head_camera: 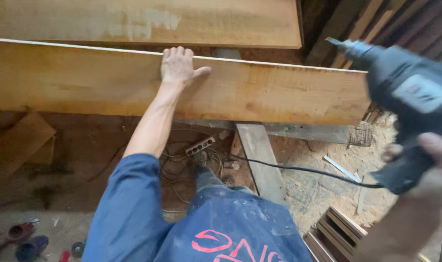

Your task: The person uses a corded drill to make pilot holes along a wooden plank, then switches to a hammer to drive nails into the plank to join it with another piece. The work is performed on a cluttered workshop floor with wood shavings and tools visible.

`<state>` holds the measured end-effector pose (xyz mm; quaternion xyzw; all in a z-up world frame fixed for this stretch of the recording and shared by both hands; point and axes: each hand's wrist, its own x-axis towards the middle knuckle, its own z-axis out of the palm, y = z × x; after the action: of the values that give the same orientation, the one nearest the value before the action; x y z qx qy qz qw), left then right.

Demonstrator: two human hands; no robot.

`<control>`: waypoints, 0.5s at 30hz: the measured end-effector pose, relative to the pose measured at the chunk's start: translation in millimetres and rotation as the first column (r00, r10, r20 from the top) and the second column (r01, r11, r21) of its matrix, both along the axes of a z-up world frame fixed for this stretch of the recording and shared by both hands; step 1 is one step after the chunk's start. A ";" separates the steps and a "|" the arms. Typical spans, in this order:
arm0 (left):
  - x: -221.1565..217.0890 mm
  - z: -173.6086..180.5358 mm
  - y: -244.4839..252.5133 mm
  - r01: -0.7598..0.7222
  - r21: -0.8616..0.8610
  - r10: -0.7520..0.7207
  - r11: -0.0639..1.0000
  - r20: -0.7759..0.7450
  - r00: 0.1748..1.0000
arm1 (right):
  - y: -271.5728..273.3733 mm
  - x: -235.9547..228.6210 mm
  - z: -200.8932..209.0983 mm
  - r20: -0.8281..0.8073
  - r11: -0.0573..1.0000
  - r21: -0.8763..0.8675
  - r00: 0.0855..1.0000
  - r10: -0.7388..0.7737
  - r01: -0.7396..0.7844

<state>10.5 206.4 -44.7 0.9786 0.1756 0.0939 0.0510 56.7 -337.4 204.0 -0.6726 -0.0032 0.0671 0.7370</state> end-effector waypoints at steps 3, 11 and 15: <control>30.0 -28.3 2.1 -0.055 -0.138 0.026 0.989 -0.202 0.979 | 45.6 -44.4 -62.5 -0.075 0.975 0.209 0.993 0.094 -0.076; -82.8 -114.5 -71.1 -0.091 -0.383 0.073 0.919 -0.061 0.995 | 83.7 -56.6 -158.7 -0.306 0.847 0.505 0.883 0.356 -0.167; -165.5 -125.8 -125.2 -0.132 -0.419 0.259 0.898 0.261 0.930 | 96.5 -50.9 -211.7 -0.440 0.560 0.829 0.620 0.650 0.001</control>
<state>-155.0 81.3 -170.6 0.8981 0.2792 0.2136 0.2643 5.7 -240.9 -7.7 -0.1967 0.1159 0.4616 0.8572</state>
